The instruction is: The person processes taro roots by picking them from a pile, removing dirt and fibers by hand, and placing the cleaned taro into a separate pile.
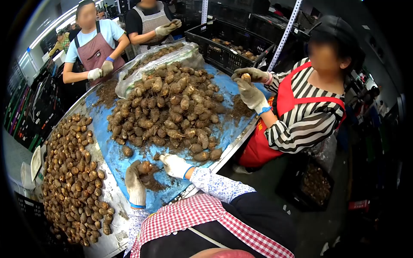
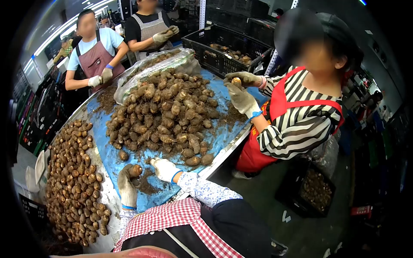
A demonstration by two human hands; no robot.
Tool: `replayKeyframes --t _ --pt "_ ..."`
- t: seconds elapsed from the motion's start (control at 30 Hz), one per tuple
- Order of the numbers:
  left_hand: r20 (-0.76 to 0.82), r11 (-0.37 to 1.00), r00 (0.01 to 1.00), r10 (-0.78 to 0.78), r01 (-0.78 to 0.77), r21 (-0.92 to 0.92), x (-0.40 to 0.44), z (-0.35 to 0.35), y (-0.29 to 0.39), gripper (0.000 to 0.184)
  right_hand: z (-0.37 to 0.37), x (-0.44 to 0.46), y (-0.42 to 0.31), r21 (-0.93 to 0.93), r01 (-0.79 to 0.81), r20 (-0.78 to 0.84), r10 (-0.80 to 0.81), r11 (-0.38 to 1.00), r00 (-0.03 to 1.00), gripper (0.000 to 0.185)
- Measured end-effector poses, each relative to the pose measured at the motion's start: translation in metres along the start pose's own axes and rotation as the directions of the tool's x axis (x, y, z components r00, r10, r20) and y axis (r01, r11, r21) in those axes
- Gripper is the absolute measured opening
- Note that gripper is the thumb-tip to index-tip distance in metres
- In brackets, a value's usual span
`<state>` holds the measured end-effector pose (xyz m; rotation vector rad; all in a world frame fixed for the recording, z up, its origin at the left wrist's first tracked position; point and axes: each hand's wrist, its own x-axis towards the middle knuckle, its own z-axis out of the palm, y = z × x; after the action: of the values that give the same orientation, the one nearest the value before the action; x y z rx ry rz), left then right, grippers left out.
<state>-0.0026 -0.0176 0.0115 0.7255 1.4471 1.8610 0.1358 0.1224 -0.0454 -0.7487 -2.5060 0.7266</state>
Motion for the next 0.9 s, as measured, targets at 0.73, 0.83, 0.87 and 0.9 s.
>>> replayKeyframes --t 0.73,0.83,0.87,0.9 --pt "0.244 0.869 0.970 -0.009 -0.113 0.482 0.004 -0.011 -0.026 0.031 -0.038 -0.002 -0.042 0.524 -0.654 0.642 0.252 0.545 0.724 0.037" --pt "0.276 0.588 0.949 0.150 -0.310 0.747 0.008 0.004 -0.018 0.023 0.037 -0.003 -0.011 0.504 -0.306 0.308 0.163 0.807 0.937 0.043" --pt "0.298 0.498 0.939 0.172 -0.344 0.796 0.009 0.009 -0.011 0.022 0.032 -0.005 -0.016 0.444 -0.259 0.231 0.170 0.858 0.958 0.045" --pt "0.206 0.571 0.978 0.024 -0.182 0.800 0.013 0.015 -0.003 0.022 0.025 -0.006 -0.022 0.374 -0.221 0.152 0.175 0.901 0.973 0.048"
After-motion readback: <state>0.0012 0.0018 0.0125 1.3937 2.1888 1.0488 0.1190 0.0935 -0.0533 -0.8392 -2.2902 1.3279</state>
